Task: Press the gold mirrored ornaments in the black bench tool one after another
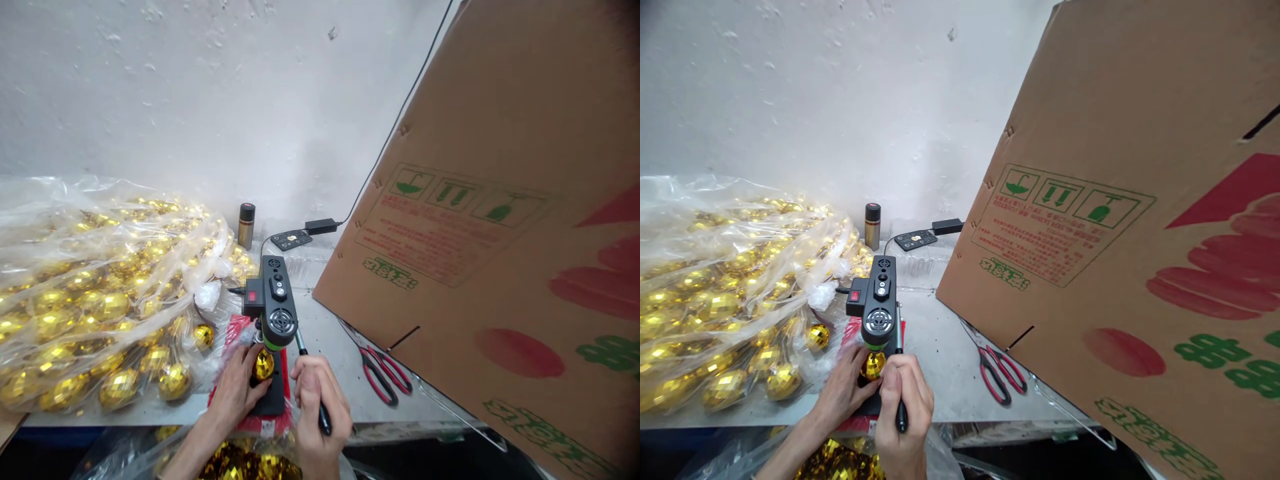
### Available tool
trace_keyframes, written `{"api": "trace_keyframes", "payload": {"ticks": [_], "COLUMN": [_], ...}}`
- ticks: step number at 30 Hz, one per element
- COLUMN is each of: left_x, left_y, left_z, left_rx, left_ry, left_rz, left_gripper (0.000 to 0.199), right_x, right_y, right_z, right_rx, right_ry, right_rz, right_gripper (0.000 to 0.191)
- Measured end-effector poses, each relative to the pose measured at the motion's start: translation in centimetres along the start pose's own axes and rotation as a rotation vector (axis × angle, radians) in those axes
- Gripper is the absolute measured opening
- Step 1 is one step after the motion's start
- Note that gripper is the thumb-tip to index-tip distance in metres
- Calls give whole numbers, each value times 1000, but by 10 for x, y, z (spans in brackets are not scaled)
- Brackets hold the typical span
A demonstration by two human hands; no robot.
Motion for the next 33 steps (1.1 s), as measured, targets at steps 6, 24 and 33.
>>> {"api": "trace_keyframes", "payload": {"ticks": [6,24,33], "left_x": [3,2,3], "left_y": [-2,-1,-4], "left_z": [3,-5,-5], "left_rx": [68,96,91], "left_ry": [-24,66,69], "left_rz": [-13,1,-18], "left_gripper": [51,41,44], "right_x": [7,49,54], "right_y": [1,-4,-8], "right_z": [-4,-33,-39], "right_rx": [-16,43,66], "right_ry": [-16,62,89], "right_rz": [-8,-114,-167], "right_gripper": [31,31,33]}}
Point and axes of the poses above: each hand's wrist, its own x-axis away from the middle knuckle, its own y-axis out of the back of the hand, z = x × y, the point moved 3 cm from there along -x, towards the middle knuckle, and after that the axes turned 5 degrees about y, right-handed, at the moved point
